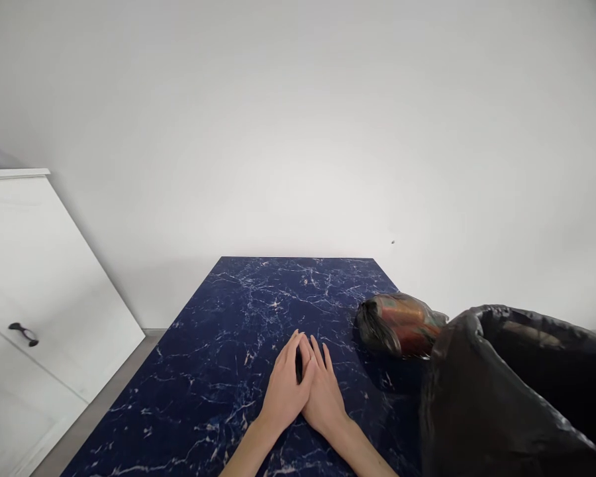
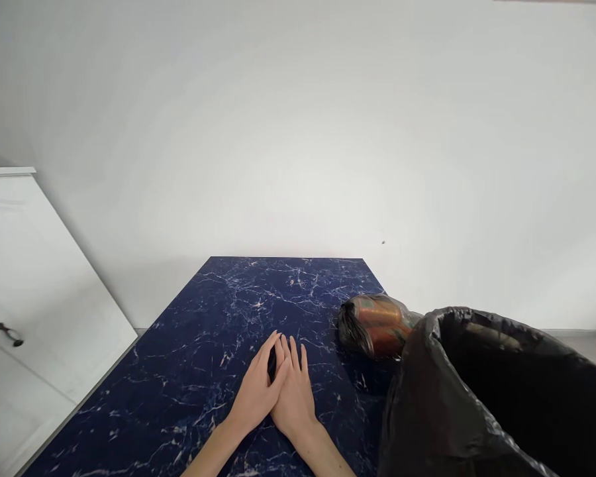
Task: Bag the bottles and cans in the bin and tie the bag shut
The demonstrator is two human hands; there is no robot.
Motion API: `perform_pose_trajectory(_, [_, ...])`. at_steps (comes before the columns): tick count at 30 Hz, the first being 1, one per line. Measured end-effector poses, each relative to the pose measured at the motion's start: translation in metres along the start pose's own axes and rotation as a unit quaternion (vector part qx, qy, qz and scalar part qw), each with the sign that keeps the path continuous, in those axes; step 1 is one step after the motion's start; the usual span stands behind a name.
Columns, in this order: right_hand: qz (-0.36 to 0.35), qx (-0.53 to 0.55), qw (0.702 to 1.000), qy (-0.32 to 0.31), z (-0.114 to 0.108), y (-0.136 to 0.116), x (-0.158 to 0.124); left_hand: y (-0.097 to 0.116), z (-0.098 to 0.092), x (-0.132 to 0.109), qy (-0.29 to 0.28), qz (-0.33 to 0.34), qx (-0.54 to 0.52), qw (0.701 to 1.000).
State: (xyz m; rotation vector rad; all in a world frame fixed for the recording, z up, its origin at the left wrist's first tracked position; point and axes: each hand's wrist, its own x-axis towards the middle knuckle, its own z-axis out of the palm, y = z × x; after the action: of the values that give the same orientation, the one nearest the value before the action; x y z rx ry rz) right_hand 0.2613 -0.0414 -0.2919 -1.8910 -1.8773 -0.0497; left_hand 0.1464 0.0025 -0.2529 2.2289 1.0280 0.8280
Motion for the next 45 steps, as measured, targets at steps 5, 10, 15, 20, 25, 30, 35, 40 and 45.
perform_pose_trajectory(5, [-0.008, 0.006, 1.0, 0.011, 0.0, 0.001, -0.002, 0.001, 0.002, -0.001, -0.01, -0.014, -0.004, 1.0])
perform_pose_trajectory(10, [-0.013, 0.009, 1.0, 0.02, -0.002, 0.0, -0.003, 0.004, -0.001, -0.003, -0.026, -0.007, 0.001, 1.0])
perform_pose_trajectory(15, [-0.007, 0.011, 1.0, 0.016, -0.005, -0.002, -0.002, 0.007, -0.003, -0.003, -0.023, 0.005, 0.003, 1.0])
perform_pose_trajectory(20, [0.002, 0.012, 1.0, 0.01, -0.004, -0.002, -0.002, 0.01, -0.004, -0.001, -0.019, 0.009, -0.002, 1.0])
perform_pose_trajectory(25, [-0.007, 0.009, 1.0, 0.021, -0.003, -0.001, -0.003, 0.011, -0.004, 0.0, -0.017, 0.013, -0.02, 1.0])
perform_pose_trajectory(30, [0.0, 0.0, 1.0, 0.027, -0.002, -0.003, -0.002, 0.01, -0.004, 0.001, -0.023, -0.002, -0.036, 0.999])
perform_pose_trajectory(35, [-0.012, 0.005, 0.999, 0.038, -0.001, -0.002, -0.003, 0.012, -0.005, 0.001, -0.023, -0.002, -0.043, 0.999])
perform_pose_trajectory(40, [-0.015, -0.004, 0.999, 0.044, 0.0, 0.0, -0.004, 0.012, -0.005, 0.001, -0.018, -0.003, -0.046, 0.999])
perform_pose_trajectory(45, [-0.014, -0.004, 0.999, 0.04, 0.001, 0.001, -0.004, 0.01, -0.004, 0.002, -0.017, 0.003, -0.041, 0.999])
